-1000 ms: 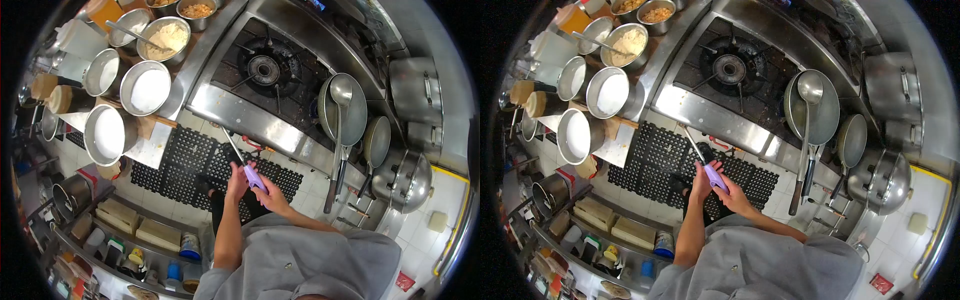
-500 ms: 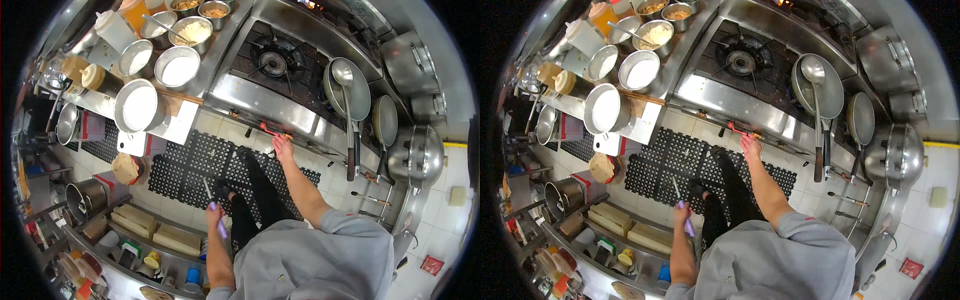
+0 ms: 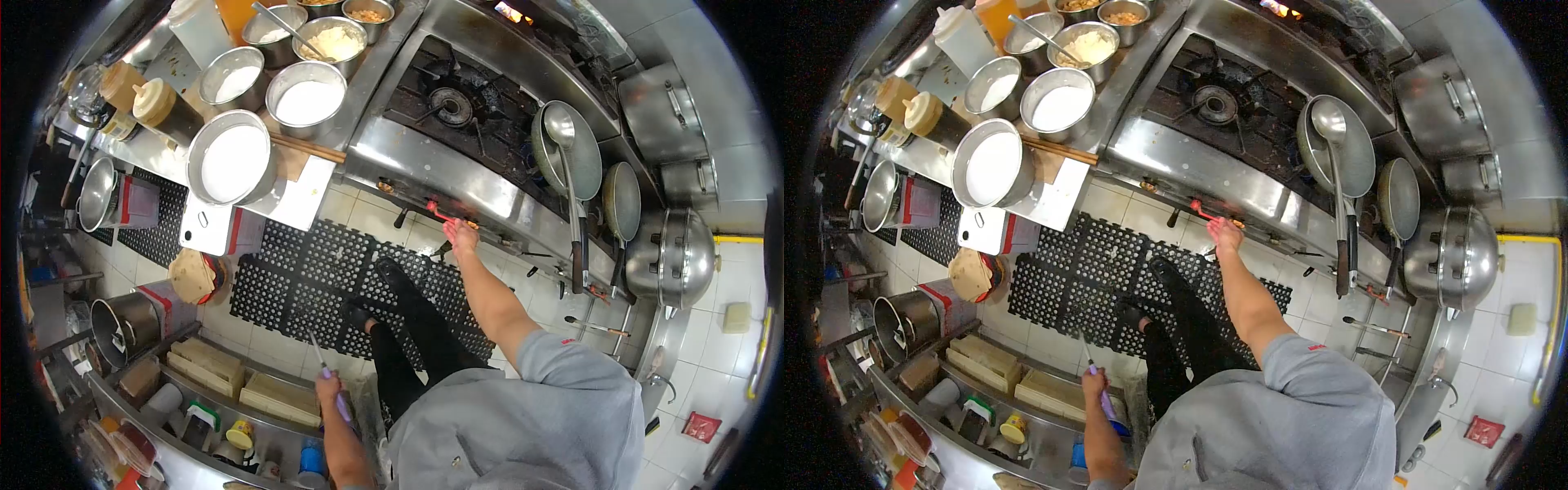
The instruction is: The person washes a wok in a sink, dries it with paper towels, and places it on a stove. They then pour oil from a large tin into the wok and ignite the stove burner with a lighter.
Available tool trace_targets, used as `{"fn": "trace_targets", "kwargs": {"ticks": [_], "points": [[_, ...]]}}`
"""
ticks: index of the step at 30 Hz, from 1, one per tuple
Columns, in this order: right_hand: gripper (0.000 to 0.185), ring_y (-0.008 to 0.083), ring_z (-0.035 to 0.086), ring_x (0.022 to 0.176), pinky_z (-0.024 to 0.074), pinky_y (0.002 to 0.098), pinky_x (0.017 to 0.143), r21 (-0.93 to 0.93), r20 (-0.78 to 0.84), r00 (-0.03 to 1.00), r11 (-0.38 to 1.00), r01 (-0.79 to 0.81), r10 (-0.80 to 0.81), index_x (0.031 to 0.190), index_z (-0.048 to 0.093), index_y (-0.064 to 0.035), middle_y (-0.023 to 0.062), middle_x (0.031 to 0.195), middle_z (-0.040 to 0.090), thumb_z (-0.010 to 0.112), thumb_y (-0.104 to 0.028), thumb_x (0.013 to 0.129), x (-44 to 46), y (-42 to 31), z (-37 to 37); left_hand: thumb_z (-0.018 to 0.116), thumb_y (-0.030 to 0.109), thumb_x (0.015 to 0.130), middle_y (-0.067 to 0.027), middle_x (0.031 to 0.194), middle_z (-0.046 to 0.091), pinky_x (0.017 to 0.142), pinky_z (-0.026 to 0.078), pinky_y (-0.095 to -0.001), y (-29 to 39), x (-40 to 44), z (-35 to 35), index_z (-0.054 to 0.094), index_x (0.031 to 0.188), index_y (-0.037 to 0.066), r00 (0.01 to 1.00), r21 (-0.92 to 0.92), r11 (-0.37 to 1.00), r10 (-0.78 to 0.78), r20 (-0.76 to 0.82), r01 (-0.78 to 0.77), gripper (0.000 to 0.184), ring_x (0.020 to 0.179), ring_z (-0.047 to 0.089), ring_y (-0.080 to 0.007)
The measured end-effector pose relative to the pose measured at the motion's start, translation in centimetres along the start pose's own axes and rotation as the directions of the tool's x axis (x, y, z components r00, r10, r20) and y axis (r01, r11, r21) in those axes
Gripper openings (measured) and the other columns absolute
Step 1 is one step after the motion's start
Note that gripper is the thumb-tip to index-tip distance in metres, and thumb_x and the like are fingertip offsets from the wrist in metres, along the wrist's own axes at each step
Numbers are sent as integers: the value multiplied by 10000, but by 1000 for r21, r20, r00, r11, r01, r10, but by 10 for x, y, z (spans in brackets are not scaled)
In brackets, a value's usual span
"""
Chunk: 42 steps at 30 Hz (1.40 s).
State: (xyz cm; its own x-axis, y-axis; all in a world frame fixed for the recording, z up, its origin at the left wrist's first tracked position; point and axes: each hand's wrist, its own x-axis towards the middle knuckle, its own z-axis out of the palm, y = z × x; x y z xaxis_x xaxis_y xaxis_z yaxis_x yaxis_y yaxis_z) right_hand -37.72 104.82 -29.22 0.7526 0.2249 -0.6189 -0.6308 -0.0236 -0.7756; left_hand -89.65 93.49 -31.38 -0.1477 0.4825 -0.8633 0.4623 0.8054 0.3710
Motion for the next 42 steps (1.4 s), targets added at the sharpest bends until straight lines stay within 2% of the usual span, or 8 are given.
{"fn": "trace_targets", "kwargs": {"ticks": [10,17,20,22,27,31,37,42], "points": [[207,260,633,759,565,343,683,-16,-6,1000,1000,-19,19,1035,490,57,183,883,603,528,-74,880,1,1,1,599,168,802,-56,572,562,399,422,-247,122,-20,70,550,785,1,961,-107,974,216,173,-200,174,438,528,-115],[182,248,639,723,562,328,663,-124,53,998,991,51,-44,999,524,43,179,838,616,521,-102,890,6,6,-4,587,136,800,-65,585,570,418,442,-264,80,16,46,555,806,-15,955,-149,963,247,163,-224,154,458,554,-141],[223,262,639,688,554,334,621,-110,74,994,990,88,-80,1006,536,55,184,819,622,533,-134,888,2,6,-3,593,141,783,-82,597,580,445,450,-288,32,40,33,560,794,-20,953,123,946,301,23,-301,164,465,561,-163],[225,237,639,704,558,313,647,-152,88,994,985,77,-64,1038,538,35,177,831,624,522,-138,895,0,4,-4,607,165,760,-94,601,590,471,453,-308,28,20,14,574,781,-7,993,-20,994,107,47,-106,177,475,568,-175],[246,246,638,686,557,321,628,-205,105,989,970,128,-108,1051,541,37,178,824,624,520,-155,899,-1,6,-5,604,180,762,-95,572,585,473,453,-315,-10,16,6,569,759,3,997,112,991,70,-25,-67,180,475,569,-178],[251,257,640,665,559,333,607,-206,104,988,969,134,-115,1044,538,50,187,807,623,521,-153,897,-2,5,-4,599,181,778,-83,559,579,461,449,-303,-7,10,20,563,766,7,997,-27,999,48,54,-47,178,474,570,-173],[245,240,637,693,553,318,633,-224,110,990,968,111,-88,1050,553,5,165,832,625,506,-190,909,1,7,-5,627,186,772,-62,573,572,442,431,-281,53,-15,50,564,781,19,992,66,992,104,71,-109,178,466,561,-153],[262,260,636,718,553,334,647,-155,95,995,987,40,-25,1065,504,2,177,865,619,509,-207,907,-6,3,0,606,163,793,-50,561,549,406,422,-258,63,-3,64,537,783,20,973,-39,980,199,117,-196,160,456,537,-131]]}}
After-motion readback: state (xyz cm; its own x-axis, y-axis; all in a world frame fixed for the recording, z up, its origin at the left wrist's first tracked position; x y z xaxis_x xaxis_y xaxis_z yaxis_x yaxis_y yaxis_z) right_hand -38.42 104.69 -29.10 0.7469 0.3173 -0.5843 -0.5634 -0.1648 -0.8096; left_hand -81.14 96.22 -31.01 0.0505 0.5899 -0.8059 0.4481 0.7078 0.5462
